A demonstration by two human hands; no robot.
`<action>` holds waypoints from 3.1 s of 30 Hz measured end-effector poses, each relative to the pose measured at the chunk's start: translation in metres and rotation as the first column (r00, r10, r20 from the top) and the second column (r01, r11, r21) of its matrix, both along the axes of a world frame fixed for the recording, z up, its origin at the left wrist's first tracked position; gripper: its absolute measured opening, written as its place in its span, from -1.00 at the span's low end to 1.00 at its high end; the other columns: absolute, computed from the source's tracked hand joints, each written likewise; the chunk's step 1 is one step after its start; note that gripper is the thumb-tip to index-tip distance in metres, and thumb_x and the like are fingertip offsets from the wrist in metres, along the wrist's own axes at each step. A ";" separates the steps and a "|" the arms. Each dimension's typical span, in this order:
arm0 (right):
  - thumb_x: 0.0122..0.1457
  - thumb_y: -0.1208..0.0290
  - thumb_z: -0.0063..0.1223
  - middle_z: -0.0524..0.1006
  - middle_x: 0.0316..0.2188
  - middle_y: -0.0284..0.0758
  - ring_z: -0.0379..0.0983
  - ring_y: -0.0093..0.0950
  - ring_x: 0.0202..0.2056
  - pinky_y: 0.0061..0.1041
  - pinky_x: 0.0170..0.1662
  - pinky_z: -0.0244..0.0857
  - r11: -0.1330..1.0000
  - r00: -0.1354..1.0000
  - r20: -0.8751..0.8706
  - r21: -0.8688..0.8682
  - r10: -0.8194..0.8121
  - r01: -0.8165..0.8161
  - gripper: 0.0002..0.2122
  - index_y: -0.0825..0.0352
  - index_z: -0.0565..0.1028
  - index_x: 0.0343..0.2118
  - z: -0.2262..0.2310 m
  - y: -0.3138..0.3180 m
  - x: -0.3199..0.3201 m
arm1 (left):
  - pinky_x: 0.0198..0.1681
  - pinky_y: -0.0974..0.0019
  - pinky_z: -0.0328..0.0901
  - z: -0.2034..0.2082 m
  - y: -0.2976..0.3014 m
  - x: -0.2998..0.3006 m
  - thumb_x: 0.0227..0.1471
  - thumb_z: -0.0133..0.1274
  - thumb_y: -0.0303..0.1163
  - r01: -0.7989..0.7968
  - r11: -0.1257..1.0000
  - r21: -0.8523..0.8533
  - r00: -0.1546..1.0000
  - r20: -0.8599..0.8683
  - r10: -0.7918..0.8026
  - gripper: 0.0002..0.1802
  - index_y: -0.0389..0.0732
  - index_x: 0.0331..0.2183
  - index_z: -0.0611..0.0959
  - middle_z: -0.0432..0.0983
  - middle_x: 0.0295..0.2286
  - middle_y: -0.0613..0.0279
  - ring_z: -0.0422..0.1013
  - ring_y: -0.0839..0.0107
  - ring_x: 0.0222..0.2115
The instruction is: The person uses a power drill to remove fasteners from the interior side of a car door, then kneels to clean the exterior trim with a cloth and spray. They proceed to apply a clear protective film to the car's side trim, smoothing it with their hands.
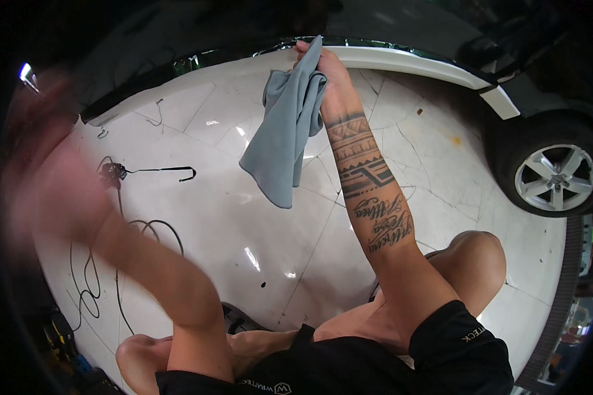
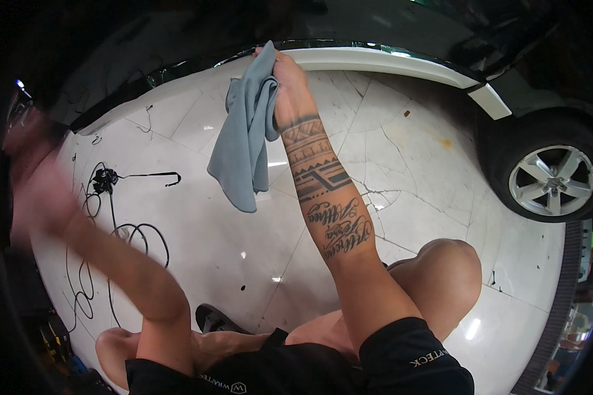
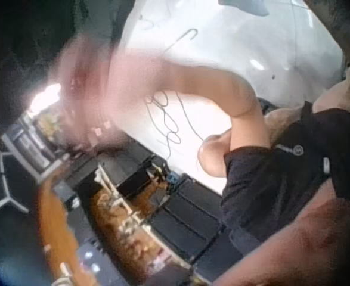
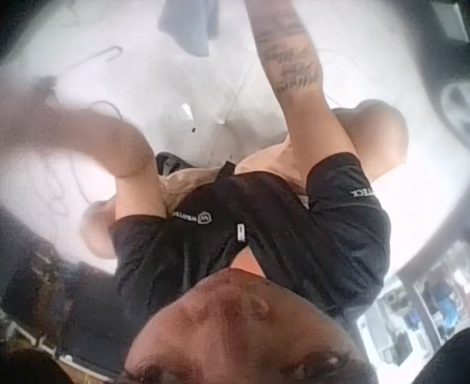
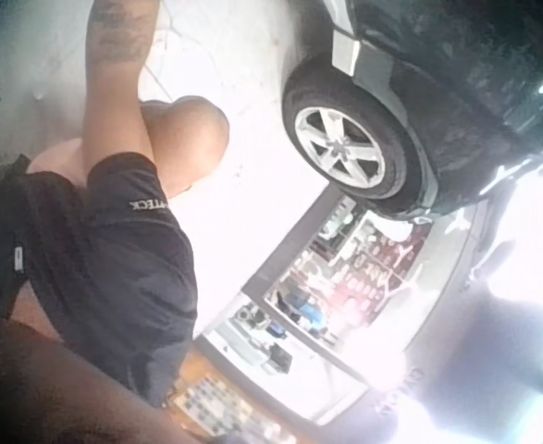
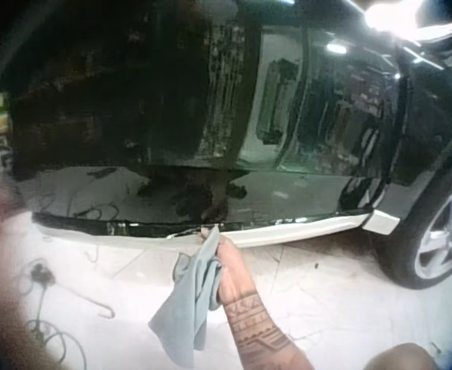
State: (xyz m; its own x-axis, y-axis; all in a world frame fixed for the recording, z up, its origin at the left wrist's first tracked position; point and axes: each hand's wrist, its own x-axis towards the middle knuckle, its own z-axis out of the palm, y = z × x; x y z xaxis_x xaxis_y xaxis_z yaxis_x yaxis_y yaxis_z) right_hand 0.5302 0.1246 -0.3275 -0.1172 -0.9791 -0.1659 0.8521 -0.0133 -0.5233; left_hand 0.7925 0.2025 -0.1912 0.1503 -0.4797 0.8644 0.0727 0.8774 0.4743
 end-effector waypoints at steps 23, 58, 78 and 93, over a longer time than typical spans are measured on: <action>0.11 0.37 0.14 0.53 -0.56 -0.33 0.42 -0.63 -0.58 -0.76 -0.58 0.23 0.996 0.882 -0.468 -0.040 0.054 -0.082 -0.83 0.38 0.49 -0.40 0.005 -0.006 0.008 | -0.58 0.47 0.23 -0.147 -0.106 -0.165 0.04 0.03 -0.42 0.611 0.429 0.666 0.776 -0.609 -0.160 -0.85 -0.28 -0.50 0.59 0.49 -0.62 0.21 0.35 0.55 -0.65; 0.18 0.12 -0.01 0.15 -0.83 -0.50 0.11 -0.58 -0.78 -0.59 -0.61 0.03 0.980 0.831 -0.549 -0.196 -0.094 -0.019 -0.63 0.44 0.49 -0.41 -0.015 -0.009 0.010 | -0.64 0.51 0.23 -0.138 -0.119 -0.134 -0.01 0.11 -0.49 0.831 0.169 0.530 0.554 -0.815 -0.167 -0.85 -0.41 -0.47 0.55 0.51 -0.56 0.11 0.44 0.47 -0.63; 0.20 0.28 -0.12 0.24 -0.82 -0.39 0.20 -0.51 -0.73 -0.53 -0.50 0.14 0.842 0.988 -0.143 -0.538 -0.055 -0.031 -0.65 0.57 0.49 -0.44 -0.039 -0.015 -0.003 | -0.36 0.39 0.28 -0.182 -0.105 -0.173 0.15 0.01 -0.35 0.932 0.342 0.116 0.302 -0.769 -0.563 -0.77 -0.30 -0.46 0.50 0.45 -0.49 0.18 0.36 0.47 -0.46; 0.21 0.20 -0.04 0.24 -0.77 -0.47 0.17 -0.60 -0.76 -0.62 -0.67 0.06 0.950 0.574 -0.757 -0.236 -0.312 0.204 -0.66 0.47 0.51 -0.35 -0.029 0.017 -0.040 | -0.16 0.28 0.35 -0.145 -0.079 -0.209 0.06 0.13 -0.35 0.694 0.396 0.601 0.711 -0.660 -0.243 -0.74 -0.36 -0.33 0.49 0.49 -0.37 0.06 0.45 0.35 -0.33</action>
